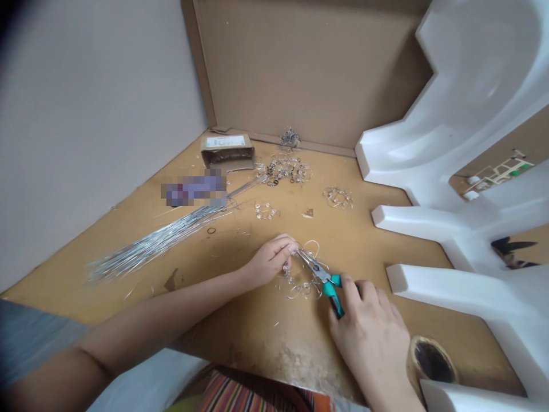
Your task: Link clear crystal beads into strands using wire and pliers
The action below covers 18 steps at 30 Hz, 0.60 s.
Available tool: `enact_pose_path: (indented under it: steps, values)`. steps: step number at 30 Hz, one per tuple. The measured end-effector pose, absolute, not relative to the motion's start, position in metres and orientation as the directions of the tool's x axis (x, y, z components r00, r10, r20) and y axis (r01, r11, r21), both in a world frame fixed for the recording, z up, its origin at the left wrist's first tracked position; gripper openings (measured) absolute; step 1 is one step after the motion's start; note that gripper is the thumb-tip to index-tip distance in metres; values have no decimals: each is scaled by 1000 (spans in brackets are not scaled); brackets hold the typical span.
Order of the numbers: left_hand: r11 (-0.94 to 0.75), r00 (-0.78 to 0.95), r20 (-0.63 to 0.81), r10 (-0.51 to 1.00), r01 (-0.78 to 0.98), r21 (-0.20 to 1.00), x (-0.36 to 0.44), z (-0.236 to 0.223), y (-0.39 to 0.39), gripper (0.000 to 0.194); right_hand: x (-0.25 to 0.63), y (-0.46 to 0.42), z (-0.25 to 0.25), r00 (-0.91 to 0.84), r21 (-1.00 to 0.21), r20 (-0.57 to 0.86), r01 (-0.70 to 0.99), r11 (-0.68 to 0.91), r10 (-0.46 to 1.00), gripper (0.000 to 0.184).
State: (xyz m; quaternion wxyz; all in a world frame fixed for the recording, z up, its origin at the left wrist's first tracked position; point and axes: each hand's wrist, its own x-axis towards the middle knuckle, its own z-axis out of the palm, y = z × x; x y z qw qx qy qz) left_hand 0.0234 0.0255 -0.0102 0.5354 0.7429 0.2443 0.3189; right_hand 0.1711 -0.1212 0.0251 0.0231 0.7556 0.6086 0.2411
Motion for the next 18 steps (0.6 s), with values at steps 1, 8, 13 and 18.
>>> enact_pose_path:
  steps: [1, 8, 13, 18]
  values:
    - [-299, 674, 208, 709, 20, 954, 24, -11, 25, 29, 170, -121, 26, 143, 335, 335, 906, -260, 931, 28]
    - [-252, 656, 164, 736, 42, 967, 24, -11, 23, 30, 172, -123, 28, 112, 394, 326, 886, -243, 938, 26]
    - [-227, 644, 157, 749, 26, 974, 25, -13, 22, 28, 173, -121, 31, 79, 436, 312, 874, -216, 947, 26]
    - [-227, 644, 155, 750, 30, 973, 26, -15, 23, 28, 175, -121, 31, 41, 452, 334, 870, -198, 942, 23]
